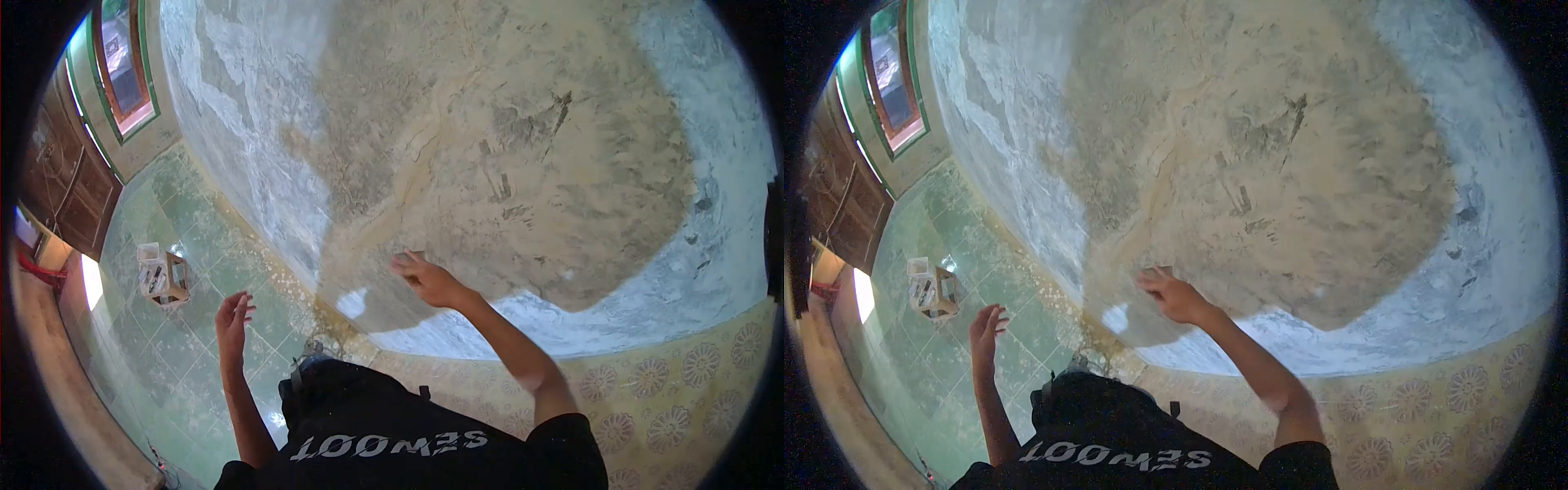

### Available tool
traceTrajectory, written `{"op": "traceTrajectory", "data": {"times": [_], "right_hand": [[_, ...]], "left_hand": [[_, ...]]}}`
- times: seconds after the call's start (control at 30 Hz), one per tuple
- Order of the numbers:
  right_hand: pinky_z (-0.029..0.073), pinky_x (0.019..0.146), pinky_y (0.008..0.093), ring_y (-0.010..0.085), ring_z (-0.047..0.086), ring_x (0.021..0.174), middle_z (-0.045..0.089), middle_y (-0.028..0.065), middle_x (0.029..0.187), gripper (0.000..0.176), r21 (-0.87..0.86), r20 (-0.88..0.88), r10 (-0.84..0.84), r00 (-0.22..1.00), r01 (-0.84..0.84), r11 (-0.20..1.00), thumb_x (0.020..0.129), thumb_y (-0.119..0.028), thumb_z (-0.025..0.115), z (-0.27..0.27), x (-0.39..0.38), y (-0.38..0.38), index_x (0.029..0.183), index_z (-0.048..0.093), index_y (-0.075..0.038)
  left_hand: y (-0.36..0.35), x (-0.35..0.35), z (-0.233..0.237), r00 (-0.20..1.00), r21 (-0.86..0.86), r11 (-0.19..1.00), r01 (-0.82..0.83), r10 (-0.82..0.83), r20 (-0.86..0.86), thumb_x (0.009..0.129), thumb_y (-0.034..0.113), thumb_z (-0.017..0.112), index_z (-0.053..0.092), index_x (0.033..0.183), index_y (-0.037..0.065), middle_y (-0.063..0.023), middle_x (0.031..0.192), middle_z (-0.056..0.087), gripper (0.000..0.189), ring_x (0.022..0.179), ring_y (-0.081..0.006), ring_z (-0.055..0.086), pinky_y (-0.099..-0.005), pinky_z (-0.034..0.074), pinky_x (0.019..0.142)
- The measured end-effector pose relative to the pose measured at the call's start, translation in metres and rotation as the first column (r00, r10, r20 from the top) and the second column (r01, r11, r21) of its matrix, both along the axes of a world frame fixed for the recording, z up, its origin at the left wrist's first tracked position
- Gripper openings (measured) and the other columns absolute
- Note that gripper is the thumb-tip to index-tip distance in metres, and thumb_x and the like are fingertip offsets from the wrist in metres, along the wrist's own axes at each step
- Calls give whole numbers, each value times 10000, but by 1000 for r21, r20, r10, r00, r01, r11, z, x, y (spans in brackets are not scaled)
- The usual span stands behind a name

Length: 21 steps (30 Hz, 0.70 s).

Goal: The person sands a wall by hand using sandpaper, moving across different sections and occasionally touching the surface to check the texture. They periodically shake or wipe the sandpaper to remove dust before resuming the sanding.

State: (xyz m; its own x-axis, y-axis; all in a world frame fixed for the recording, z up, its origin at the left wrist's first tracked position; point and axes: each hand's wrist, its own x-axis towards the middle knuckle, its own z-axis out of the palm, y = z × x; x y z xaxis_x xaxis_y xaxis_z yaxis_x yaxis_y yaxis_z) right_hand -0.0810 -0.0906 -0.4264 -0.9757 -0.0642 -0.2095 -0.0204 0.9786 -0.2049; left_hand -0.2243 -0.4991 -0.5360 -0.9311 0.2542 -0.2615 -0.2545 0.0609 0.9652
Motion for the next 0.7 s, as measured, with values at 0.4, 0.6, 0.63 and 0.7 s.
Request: {"op": "traceTrajectory", "data": {"times": [0.4, 0.6, 0.63, 0.7], "right_hand": [[471, 1044, 496, 309, 560, 1246, 548, 156, 1366, 563, -836, 349, -476, 807, 39, -547, 928, -130, 638, 56, 27, -88, 1427, 401, -23], [478, 1037, 523, 326, 565, 1227, 553, 162, 1331, 523, -804, 339, -467, 816, -6, -594, 938, -115, 609, 55, 44, -89, 1408, 401, -17], [476, 1039, 518, 324, 564, 1229, 549, 163, 1336, 520, -800, 343, -468, 814, -8, -600, 941, -114, 605, 58, 46, -90, 1409, 400, -15], [474, 1042, 514, 322, 563, 1231, 545, 164, 1342, 517, -792, 351, -474, 808, -14, -610, 944, -113, 600, 58, 49, -90, 1409, 399, -12]], "left_hand": [[145, 11, 140, 813, 457, 674, 581, -502, -294, 914, 91, 685, 598, 1226, -12, -91, 1170, 655, 340, 1054, -163, 632, -320, 519, 881], [176, 40, 164, 766, 463, 622, 631, -596, -242, 872, 47, 733, 602, 1206, -42, -88, 1052, 684, 369, 912, -147, 657, -290, 574, 744], [178, 41, 163, 763, 461, 621, 634, -600, -240, 872, 47, 733, 602, 1206, -42, -88, 1052, 684, 369, 912, -147, 657, -290, 574, 744], [182, 45, 158, 782, 506, 618, 602, -584, -217, 878, 60, 725, 596, 1213, -41, -93, 1064, 681, 372, 946, -150, 651, -305, 560, 788]]}}
